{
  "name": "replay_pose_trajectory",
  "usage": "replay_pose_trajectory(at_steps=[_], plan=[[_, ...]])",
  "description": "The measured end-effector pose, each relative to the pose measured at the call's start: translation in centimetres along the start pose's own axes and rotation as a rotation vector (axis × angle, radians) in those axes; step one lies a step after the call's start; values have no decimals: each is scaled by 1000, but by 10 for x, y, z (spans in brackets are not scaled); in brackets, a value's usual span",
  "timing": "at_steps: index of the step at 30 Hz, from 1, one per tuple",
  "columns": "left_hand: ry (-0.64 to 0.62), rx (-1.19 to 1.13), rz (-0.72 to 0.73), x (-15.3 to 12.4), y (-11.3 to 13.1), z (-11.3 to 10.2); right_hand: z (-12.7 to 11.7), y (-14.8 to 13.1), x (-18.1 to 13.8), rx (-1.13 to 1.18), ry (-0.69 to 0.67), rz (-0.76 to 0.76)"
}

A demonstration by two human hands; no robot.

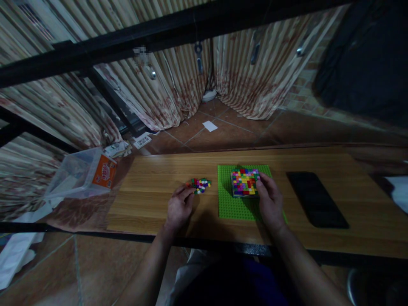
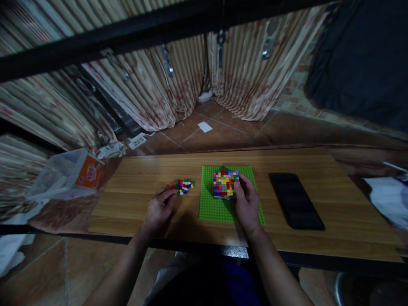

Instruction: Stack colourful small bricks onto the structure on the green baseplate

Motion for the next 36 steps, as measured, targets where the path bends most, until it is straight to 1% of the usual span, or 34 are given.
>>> replay_pose_trajectory(at_steps=[3,8,11,17,21,24,26,28,30,32,34,36], plan=[[6,-51,-15,-1,-2,-1,0,-2,0,-20,4,-2],[84,-137,-62,6,-7,-9,0,-3,0,-20,8,-11],[71,-85,-57,14,-4,-9,0,-2,-1,-13,8,-2],[30,79,-53,25,10,1,0,2,0,-9,-4,6],[40,67,-79,27,11,2,0,3,1,-17,-8,-3],[87,-111,-160,26,3,-4,0,3,0,4,0,2],[94,-345,-241,24,-2,-6,1,2,0,17,0,8],[59,-640,-325,20,-2,-3,2,2,0,28,-1,15],[8,-911,-398,16,4,3,2,1,0,32,0,19],[-39,-1092,-443,13,14,9,3,0,0,32,0,18],[-72,-1181,-460,10,27,14,3,0,0,33,0,15],[-86,-1201,-461,10,37,19,3,2,0,40,2,15]])
Point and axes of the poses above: each hand's wrist, its own x-axis towards the middle knuckle, its own z-axis out of the palm, y = z × x, the point moved 7 cm from there along x, towards the middle knuckle, and after that the axes turned 3 degrees about -y, right-handed, at the moved point
